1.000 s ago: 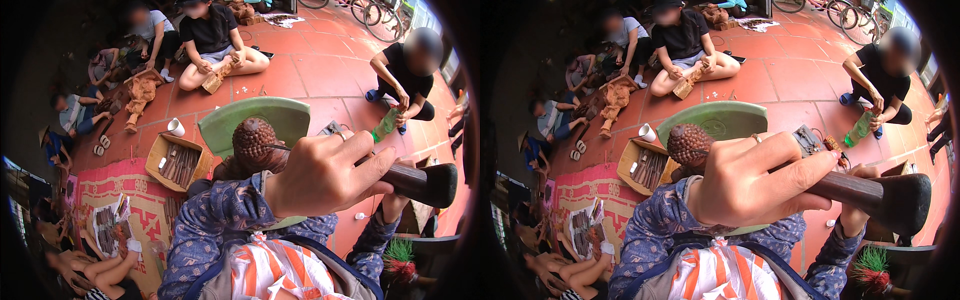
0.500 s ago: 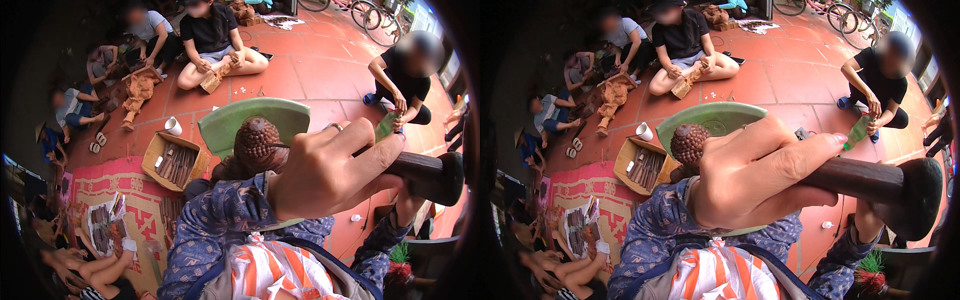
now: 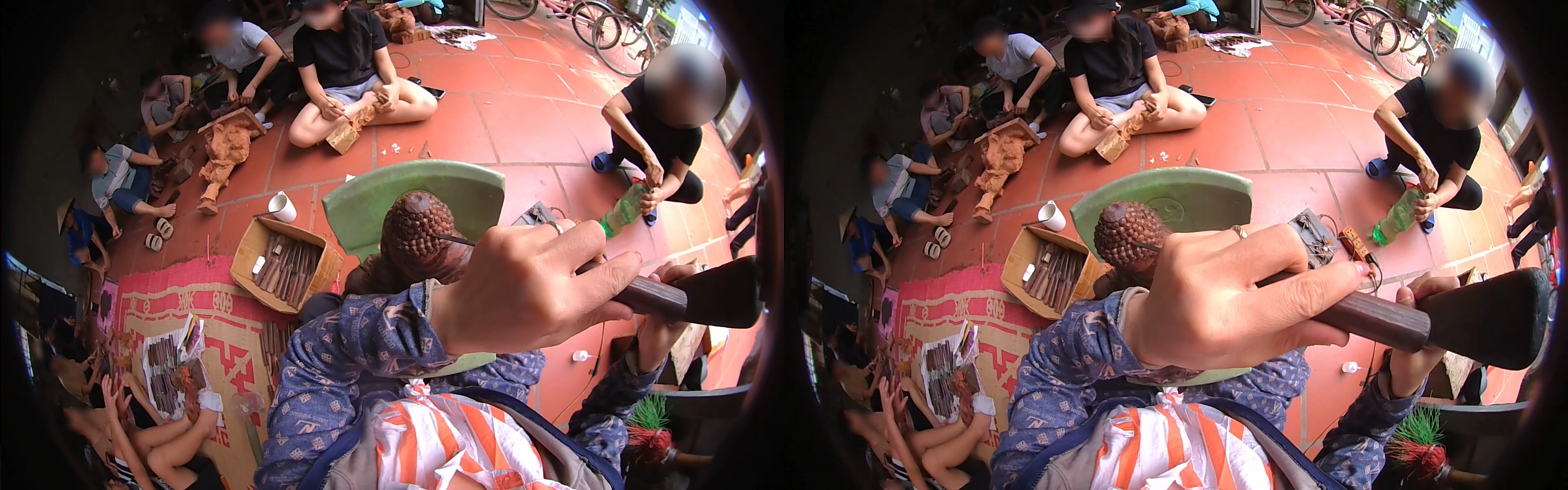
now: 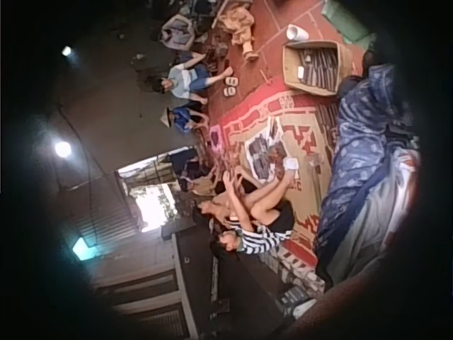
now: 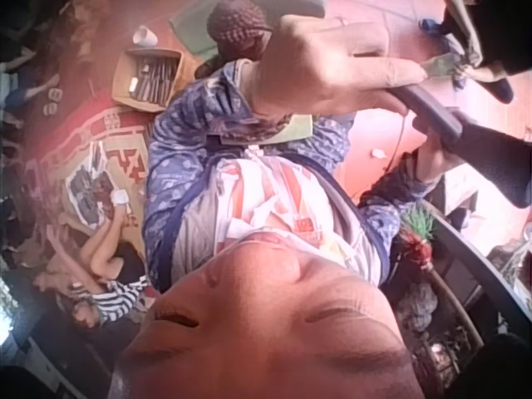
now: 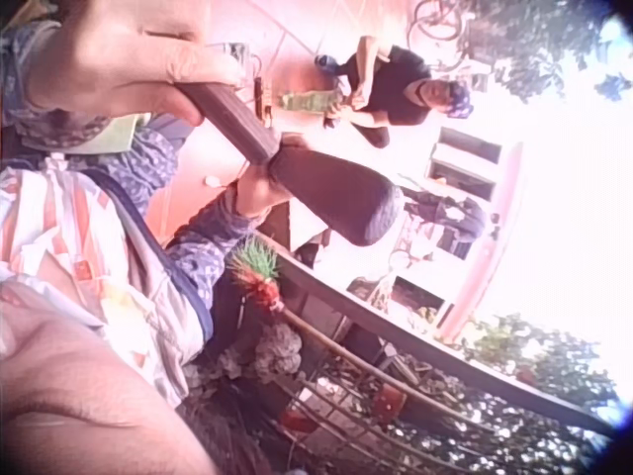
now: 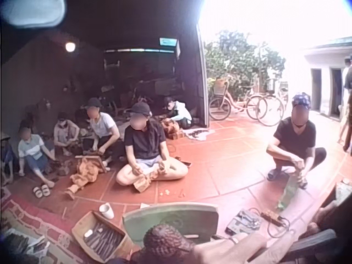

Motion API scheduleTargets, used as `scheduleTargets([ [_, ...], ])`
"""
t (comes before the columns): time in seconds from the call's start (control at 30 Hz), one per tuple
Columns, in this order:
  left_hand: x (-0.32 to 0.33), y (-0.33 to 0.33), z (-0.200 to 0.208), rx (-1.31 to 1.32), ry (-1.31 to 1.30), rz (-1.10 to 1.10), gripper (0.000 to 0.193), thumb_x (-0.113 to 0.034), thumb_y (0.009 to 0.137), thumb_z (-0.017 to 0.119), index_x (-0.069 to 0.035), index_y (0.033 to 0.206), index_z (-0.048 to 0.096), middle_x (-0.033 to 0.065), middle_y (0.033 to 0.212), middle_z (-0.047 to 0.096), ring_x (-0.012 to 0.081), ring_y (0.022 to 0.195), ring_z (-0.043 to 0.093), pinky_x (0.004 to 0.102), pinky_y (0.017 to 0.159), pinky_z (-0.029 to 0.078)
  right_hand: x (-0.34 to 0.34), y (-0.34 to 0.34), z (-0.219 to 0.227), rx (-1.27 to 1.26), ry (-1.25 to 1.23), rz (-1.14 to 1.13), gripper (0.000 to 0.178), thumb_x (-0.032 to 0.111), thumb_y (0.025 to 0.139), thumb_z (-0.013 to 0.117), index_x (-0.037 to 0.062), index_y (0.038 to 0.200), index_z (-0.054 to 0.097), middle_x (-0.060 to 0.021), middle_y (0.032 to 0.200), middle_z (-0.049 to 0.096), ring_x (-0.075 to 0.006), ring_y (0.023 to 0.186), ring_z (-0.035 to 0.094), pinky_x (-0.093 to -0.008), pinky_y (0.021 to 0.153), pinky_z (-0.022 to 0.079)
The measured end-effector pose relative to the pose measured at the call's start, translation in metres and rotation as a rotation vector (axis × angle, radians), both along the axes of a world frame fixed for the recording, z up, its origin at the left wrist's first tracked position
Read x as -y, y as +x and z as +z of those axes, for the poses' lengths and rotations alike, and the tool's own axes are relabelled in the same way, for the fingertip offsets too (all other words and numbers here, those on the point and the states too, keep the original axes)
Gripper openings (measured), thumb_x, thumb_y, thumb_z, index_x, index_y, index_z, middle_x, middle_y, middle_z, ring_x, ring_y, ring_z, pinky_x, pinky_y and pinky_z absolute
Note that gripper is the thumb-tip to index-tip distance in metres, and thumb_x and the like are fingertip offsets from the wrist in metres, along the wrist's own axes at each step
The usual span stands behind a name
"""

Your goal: The person carves a dark wooden object, likely a Buddha head, using a chisel and mallet. They hold the object in their left hand and strike the chisel with the mallet to shape the surface details. The person occasionally rotates the object to access different areas for carving.

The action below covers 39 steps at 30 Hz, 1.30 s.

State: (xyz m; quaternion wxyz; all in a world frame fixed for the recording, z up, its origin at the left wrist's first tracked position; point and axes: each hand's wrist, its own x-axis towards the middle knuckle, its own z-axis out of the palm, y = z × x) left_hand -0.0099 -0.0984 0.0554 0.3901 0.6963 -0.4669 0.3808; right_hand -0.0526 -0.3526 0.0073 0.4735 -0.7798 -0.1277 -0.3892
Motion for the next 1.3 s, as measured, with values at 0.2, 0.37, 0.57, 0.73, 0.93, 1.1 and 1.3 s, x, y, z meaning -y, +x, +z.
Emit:
scheduleTargets([
  [0.2, 0.0, -0.002, -0.029, 0.158, 0.585, 0.016, 0.029, -0.023, 0.07, 0.067, -0.007, 0.094, 0.067, 0.0004, 0.076, 0.054, 0.0122, 0.061, 0.057, 0.0249, 0.048, 0.044, -0.004, -0.006, -0.029, -0.145, 0.264, 0.078, 0.017, -0.003, 0.083, 0.062, 0.0033, 0.089, 0.046, -0.0028, 0.072, 0.044, -0.01, 0.062, 0.043, -0.0228, 0.057, 0.036],
  [0.37, 0.006, -0.006, -0.017, 0.079, 0.298, -0.09, 0.035, -0.028, 0.069, 0.07, -0.007, 0.098, 0.068, 0.0011, 0.076, 0.055, 0.0125, 0.059, 0.056, 0.0255, 0.047, 0.044, -0.01, -0.006, -0.039, -0.141, 0.344, 0.154, 0.019, -0.003, 0.082, 0.062, 0.0034, 0.09, 0.046, -0.004, 0.073, 0.046, -0.011, 0.062, 0.045, -0.0236, 0.058, 0.039],
  [0.57, 0.002, -0.005, 0.001, 0.062, 0.032, -0.035, 0.046, -0.029, 0.064, 0.077, -0.007, 0.103, 0.069, 0.0003, 0.066, 0.047, 0.0129, 0.05, 0.05, 0.0271, 0.041, 0.04, -0.01, -0.002, -0.046, -0.019, 0.28, 0.149, 0.018, -0.007, 0.084, 0.059, 0.0029, 0.089, 0.045, -0.0043, 0.073, 0.047, -0.0113, 0.064, 0.045, -0.0244, 0.059, 0.039],
  [0.73, -0.001, -0.001, 0.0, 0.056, -0.036, -0.032, 0.049, -0.029, 0.065, 0.079, -0.006, 0.107, 0.069, 0.0008, 0.066, 0.049, 0.0135, 0.05, 0.051, 0.0272, 0.041, 0.04, -0.004, -0.008, -0.042, -0.095, 0.194, 0.156, 0.022, 0.012, 0.085, 0.065, 0.0018, 0.091, 0.046, -0.0029, 0.086, 0.044, -0.0113, 0.079, 0.047, -0.0259, 0.073, 0.041],
  [0.93, -0.007, 0.003, 0.011, 0.027, -0.139, -0.105, 0.051, -0.035, 0.072, 0.075, -0.004, 0.111, 0.065, 0.0049, 0.072, 0.051, 0.0188, 0.053, 0.055, 0.0304, 0.045, 0.045, 0.015, -0.005, -0.03, -0.006, 0.278, 0.248, 0.025, 0.006, 0.085, 0.065, -0.0008, 0.102, 0.048, -0.0066, 0.087, 0.051, -0.0171, 0.083, 0.053, -0.0302, 0.079, 0.044],
  [1.1, -0.009, 0.004, 0.011, 0.023, -0.196, -0.143, 0.051, -0.038, 0.075, 0.074, -0.004, 0.112, 0.064, 0.0062, 0.074, 0.05, 0.0205, 0.053, 0.056, 0.0316, 0.046, 0.047, 0.018, -0.01, 0.006, 0.045, -0.038, 0.117, 0.024, 0.002, 0.083, 0.065, -0.0032, 0.103, 0.053, -0.0089, 0.093, 0.053, -0.0192, 0.089, 0.053, -0.0314, 0.082, 0.043],
  [1.3, -0.004, 0.001, 0.007, 0.006, -0.129, -0.139, 0.047, -0.035, 0.073, 0.075, -0.005, 0.107, 0.066, 0.0057, 0.072, 0.052, 0.019, 0.053, 0.057, 0.0307, 0.045, 0.045, 0.009, -0.015, 0.007, 0.048, -0.218, -0.06, 0.018, 0.003, 0.084, 0.065, -0.0014, 0.097, 0.053, -0.0058, 0.09, 0.05, -0.0154, 0.083, 0.049, -0.0294, 0.075, 0.041],
])
